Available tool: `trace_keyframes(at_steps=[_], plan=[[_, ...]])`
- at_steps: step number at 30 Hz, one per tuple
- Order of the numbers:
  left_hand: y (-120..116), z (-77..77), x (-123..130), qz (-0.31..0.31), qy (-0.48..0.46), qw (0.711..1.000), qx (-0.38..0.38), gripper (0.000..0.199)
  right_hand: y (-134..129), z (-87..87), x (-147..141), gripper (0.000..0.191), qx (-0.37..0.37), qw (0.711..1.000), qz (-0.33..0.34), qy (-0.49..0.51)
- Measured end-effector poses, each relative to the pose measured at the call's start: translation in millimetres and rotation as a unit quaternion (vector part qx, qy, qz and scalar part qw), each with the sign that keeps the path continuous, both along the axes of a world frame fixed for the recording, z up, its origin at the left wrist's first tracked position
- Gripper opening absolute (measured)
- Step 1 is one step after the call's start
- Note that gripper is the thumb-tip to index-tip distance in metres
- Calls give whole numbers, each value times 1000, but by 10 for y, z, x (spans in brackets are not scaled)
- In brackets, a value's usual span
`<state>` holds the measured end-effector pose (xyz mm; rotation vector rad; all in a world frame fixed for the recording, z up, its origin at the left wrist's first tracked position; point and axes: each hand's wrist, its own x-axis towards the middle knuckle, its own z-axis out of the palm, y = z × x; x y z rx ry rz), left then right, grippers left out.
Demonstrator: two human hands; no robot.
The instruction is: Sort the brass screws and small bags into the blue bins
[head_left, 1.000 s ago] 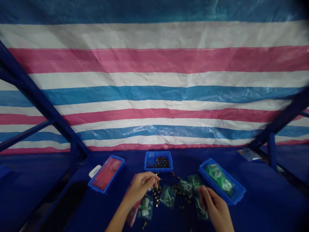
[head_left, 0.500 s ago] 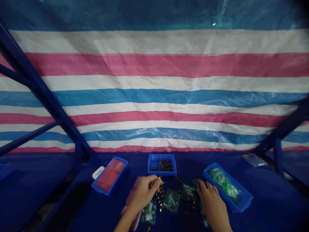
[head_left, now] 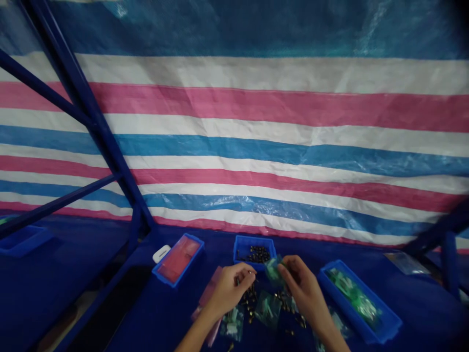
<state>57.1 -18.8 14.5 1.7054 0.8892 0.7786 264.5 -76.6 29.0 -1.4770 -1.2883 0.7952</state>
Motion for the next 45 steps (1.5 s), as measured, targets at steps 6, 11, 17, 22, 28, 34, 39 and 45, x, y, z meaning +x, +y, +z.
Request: trace_keyframes(at_steps=[6, 11, 17, 22, 28, 34, 39, 45], plan=[[2, -87, 9, -20, -38, 997, -68, 43, 77, -246, -420, 34, -43, 964, 139, 224], [14, -148, 16, 7, -28, 998, -61, 47, -23, -405, -461, 34, -72, 964, 150, 207], [20, -187, 17, -40, -35, 994, -90, 45, -75, -408, -492, 37, -74, 967, 160, 182], [35, -128, -2, -13, -65, 998, -3, 23, -64, -385, -328, 21, 51, 995, 76, 32], [-8, -123, 42, -15, -135, 990, 46, 21, -14, -383, -166, 17, 148, 987, 51, -33], [28, -197, 44, 17, -62, 998, 12, 13, -29, -355, -192, 17, 77, 994, 71, -9], [50, -250, 12, 6, -17, 998, -62, 39, -66, -381, -239, 29, -24, 994, 93, 58], [29, -252, 29, -10, -5, 997, -76, 43, -61, -358, -321, 35, -25, 992, 100, 76]])
